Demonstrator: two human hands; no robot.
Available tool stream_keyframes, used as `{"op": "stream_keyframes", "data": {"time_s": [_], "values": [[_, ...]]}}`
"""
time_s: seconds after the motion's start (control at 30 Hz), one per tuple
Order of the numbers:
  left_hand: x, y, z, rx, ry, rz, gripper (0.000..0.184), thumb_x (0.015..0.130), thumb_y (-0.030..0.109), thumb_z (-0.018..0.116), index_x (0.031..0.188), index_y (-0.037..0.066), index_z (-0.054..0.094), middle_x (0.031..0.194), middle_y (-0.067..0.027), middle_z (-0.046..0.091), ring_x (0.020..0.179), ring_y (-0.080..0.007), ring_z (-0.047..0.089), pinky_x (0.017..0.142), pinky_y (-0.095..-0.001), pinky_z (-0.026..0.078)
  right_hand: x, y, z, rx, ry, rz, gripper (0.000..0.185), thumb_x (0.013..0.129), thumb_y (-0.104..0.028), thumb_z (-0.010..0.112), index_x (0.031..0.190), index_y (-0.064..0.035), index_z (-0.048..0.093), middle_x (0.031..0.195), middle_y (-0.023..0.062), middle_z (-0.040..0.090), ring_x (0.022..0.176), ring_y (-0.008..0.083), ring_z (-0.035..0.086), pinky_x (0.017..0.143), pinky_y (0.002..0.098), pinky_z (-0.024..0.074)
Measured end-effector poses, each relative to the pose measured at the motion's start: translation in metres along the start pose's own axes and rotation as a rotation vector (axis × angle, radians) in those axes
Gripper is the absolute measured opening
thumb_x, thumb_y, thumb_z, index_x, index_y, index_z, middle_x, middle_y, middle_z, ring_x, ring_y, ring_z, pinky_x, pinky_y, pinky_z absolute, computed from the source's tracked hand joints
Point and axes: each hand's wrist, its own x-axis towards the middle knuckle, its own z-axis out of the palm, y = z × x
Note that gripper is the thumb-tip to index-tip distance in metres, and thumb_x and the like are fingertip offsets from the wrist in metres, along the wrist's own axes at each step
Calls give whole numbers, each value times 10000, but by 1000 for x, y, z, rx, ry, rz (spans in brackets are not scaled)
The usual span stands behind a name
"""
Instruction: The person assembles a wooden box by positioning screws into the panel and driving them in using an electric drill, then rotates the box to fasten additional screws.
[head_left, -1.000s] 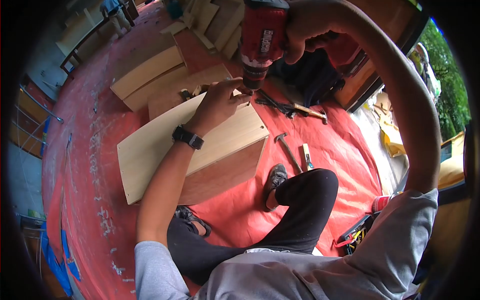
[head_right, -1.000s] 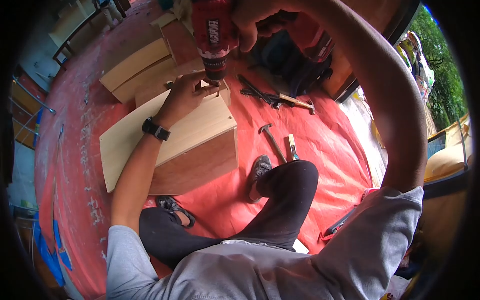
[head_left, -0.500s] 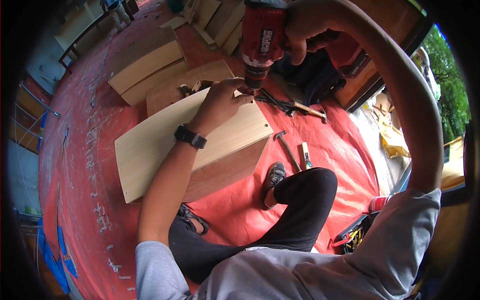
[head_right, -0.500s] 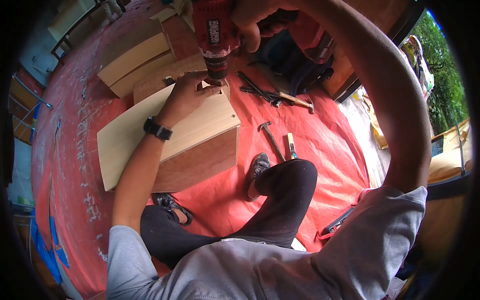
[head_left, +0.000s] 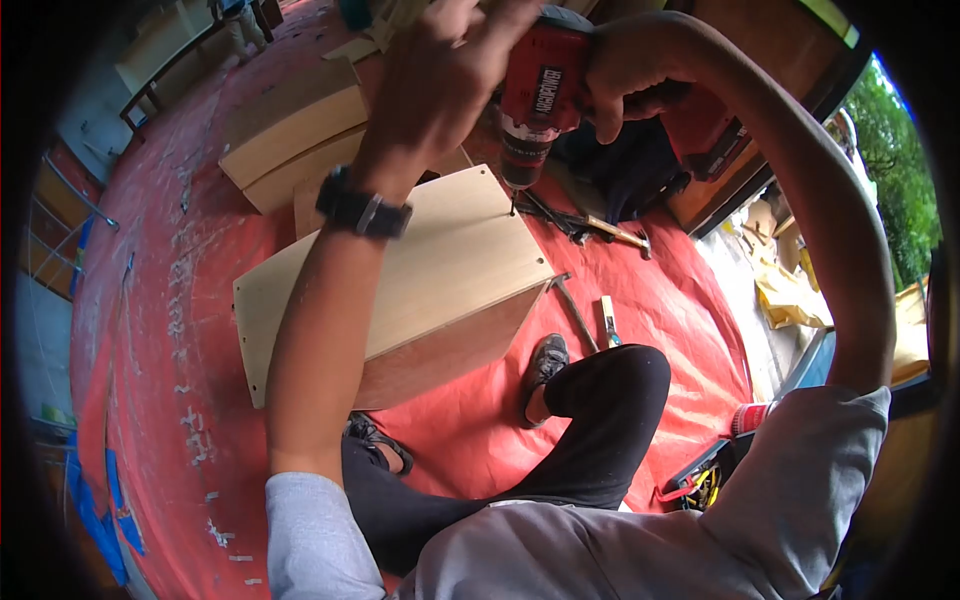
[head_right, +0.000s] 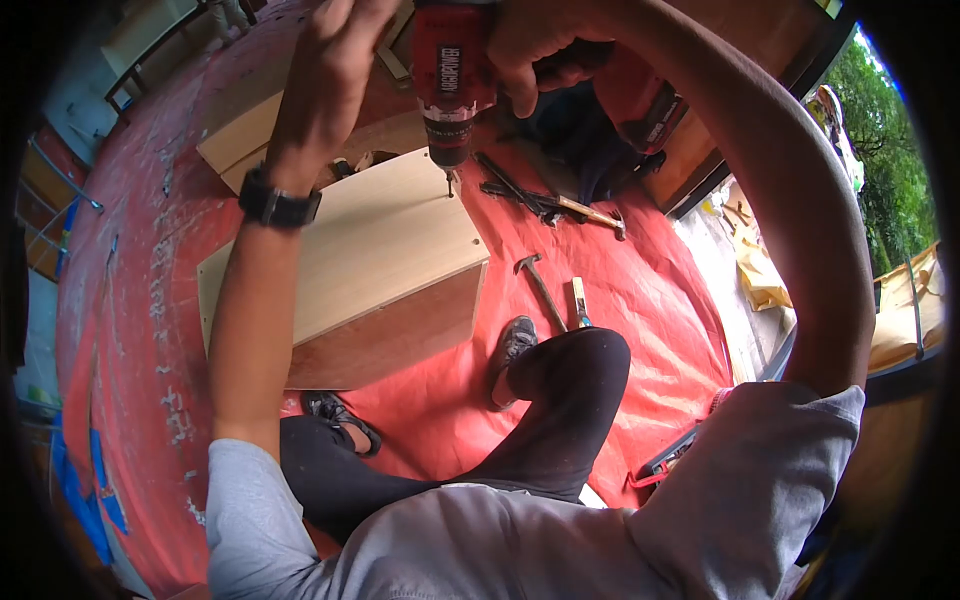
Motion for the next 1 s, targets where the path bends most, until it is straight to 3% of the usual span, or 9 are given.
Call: {"op": "stream_keyframes", "data": {"time_s": [0.1,0.2,0.37,0.6,0.7,1.0], "values": [[17,34,2,104,-182,-103,535,932,547,684,918,13,663,696,-154,618,668,-274,652,602,-389,497,-2,-4,3,-12,49,53,259,843,-168,782,682,-103,589,604,-13,517,530,138,468,537,316,379],[19,-5,30,299,-11,137,569,925,580,666,848,16,647,693,-179,634,659,-313,666,596,-407,509,11,11,4,173,5,-92,209,843,-150,772,729,-107,602,604,-19,514,537,131,475,539,291,390],[20,-19,37,397,143,301,524,916,524,675,776,22,617,700,-205,646,649,-371,672,594,-451,531,6,5,4,137,47,44,143,831,-119,775,833,-122,633,648,-36,532,589,101,512,530,252,391],[18,-22,38,276,153,267,479,908,488,676,760,36,623,628,-182,638,592,-346,673,560,-445,530,-3,-12,14,236,180,71,136,828,-135,777,813,-145,642,597,-54,506,505,111,471,488,261,355],[18,-26,41,256,170,281,478,907,483,677,759,32,621,631,-183,643,585,-340,674,558,-443,530,11,8,1,156,17,61,159,833,-166,772,777,-140,625,591,-52,509,491,111,456,475,272,340],[10,-26,39,177,194,233,470,892,460,707,746,24,604,611,-178,639,556,-326,670,537,-428,524,11,-2,-1,21,11,87,202,837,-189,769,724,-132,612,590,-44,517,496,118,458,480,288,343]]}}
